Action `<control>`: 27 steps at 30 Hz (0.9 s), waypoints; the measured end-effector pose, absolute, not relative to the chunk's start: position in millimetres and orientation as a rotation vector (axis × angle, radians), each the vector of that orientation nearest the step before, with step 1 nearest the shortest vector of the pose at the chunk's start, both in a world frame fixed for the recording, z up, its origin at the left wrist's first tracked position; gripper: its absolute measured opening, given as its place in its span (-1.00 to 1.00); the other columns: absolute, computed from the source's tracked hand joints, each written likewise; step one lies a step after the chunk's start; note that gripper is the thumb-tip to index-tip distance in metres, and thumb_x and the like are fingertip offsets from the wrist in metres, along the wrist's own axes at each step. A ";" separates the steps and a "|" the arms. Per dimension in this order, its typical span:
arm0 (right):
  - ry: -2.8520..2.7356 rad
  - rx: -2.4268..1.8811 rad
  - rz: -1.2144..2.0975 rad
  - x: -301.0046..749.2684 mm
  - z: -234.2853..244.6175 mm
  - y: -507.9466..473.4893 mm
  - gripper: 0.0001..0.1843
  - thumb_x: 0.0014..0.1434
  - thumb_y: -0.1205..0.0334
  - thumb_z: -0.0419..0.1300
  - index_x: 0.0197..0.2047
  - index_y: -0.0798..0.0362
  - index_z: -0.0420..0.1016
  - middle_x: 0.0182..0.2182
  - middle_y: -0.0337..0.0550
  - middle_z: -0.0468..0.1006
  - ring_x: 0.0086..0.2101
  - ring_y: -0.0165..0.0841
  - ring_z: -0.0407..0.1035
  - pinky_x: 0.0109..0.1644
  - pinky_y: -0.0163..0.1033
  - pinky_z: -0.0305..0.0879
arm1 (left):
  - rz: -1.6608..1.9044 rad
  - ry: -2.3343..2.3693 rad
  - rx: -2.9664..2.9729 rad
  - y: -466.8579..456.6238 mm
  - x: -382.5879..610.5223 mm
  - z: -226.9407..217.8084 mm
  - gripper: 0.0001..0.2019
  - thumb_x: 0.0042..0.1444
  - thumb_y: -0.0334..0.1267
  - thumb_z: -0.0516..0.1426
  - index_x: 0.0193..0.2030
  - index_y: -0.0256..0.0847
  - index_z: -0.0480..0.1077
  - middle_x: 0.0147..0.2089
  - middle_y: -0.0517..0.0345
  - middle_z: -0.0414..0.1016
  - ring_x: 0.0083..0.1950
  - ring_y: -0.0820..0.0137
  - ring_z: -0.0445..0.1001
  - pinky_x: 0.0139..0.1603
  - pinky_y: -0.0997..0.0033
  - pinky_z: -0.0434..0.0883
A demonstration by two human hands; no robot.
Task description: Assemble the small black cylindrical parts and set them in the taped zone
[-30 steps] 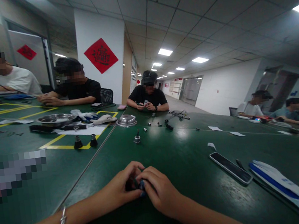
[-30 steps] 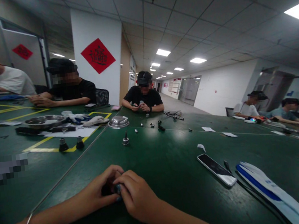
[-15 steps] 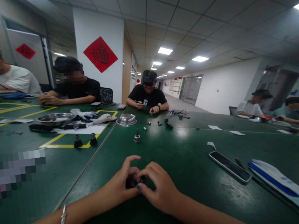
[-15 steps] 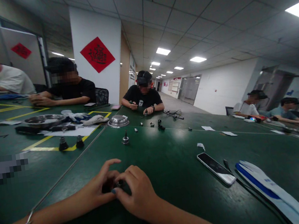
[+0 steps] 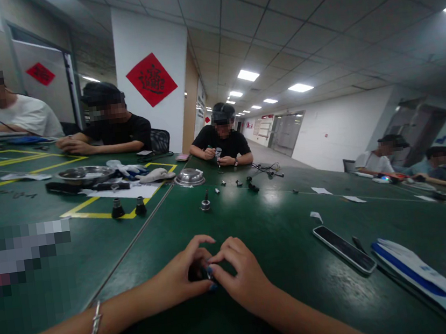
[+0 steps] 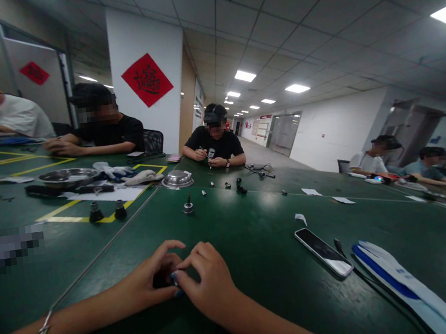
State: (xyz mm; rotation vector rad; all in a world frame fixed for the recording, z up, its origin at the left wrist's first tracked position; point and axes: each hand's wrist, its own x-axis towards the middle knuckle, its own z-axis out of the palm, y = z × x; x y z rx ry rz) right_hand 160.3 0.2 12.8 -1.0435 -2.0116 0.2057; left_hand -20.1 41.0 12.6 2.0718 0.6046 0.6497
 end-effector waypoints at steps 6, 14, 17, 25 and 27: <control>-1.979 -1.144 0.289 157.3 14.4 -0.4 -0.95 0.07 0.39 0.25 -0.38 0.08 0.46 -0.46 -0.27 0.34 -0.38 -0.41 0.26 -0.32 -0.32 0.16 | 0.644 0.595 2.103 40.2 -19.0 13.3 -0.44 0.03 -0.35 0.12 0.11 -0.05 -0.08 -0.23 0.22 0.37 -0.24 0.40 0.38 -0.25 0.40 0.30; -2.067 -1.187 0.070 156.5 6.9 -5.2 -0.85 0.11 0.25 0.19 -0.23 0.08 0.35 -0.30 -0.15 0.36 -0.26 -0.29 0.25 -0.20 -0.19 0.17 | 0.565 0.626 2.179 37.8 -26.3 30.3 -0.49 0.02 -0.39 0.11 0.13 -0.05 0.10 -0.25 0.24 0.37 -0.27 0.43 0.38 -0.28 0.46 0.31; -2.026 -1.135 0.121 157.4 6.2 -7.3 -0.86 0.21 0.22 0.04 -0.18 0.08 0.28 -0.27 -0.12 0.31 -0.24 -0.28 0.23 -0.18 -0.18 0.18 | 0.384 0.610 2.144 46.4 -41.8 47.6 -0.50 -0.04 -0.39 0.18 0.08 -0.04 0.22 -0.26 0.26 0.42 -0.24 0.40 0.42 -0.24 0.43 0.34; -1.968 -1.163 0.328 163.1 3.6 -2.6 -0.85 0.28 0.32 -0.09 -0.16 0.08 0.26 -0.27 -0.12 0.28 -0.27 -0.33 0.24 -0.20 -0.21 0.20 | 0.096 0.799 1.895 93.2 -123.5 77.9 -0.68 -0.19 -0.53 0.15 -0.22 -0.25 0.42 -0.20 0.22 0.57 -0.22 0.39 0.48 -0.30 0.52 0.35; -1.973 -1.156 0.356 163.0 3.3 -2.5 -0.85 0.27 0.35 -0.07 -0.13 0.08 0.27 -0.25 -0.12 0.28 -0.25 -0.33 0.25 -0.19 -0.21 0.21 | 0.257 0.988 1.889 102.7 -146.6 78.4 -0.71 -0.16 -0.53 0.12 -0.22 -0.34 0.39 -0.26 0.26 0.57 -0.25 0.45 0.48 -0.31 0.61 0.32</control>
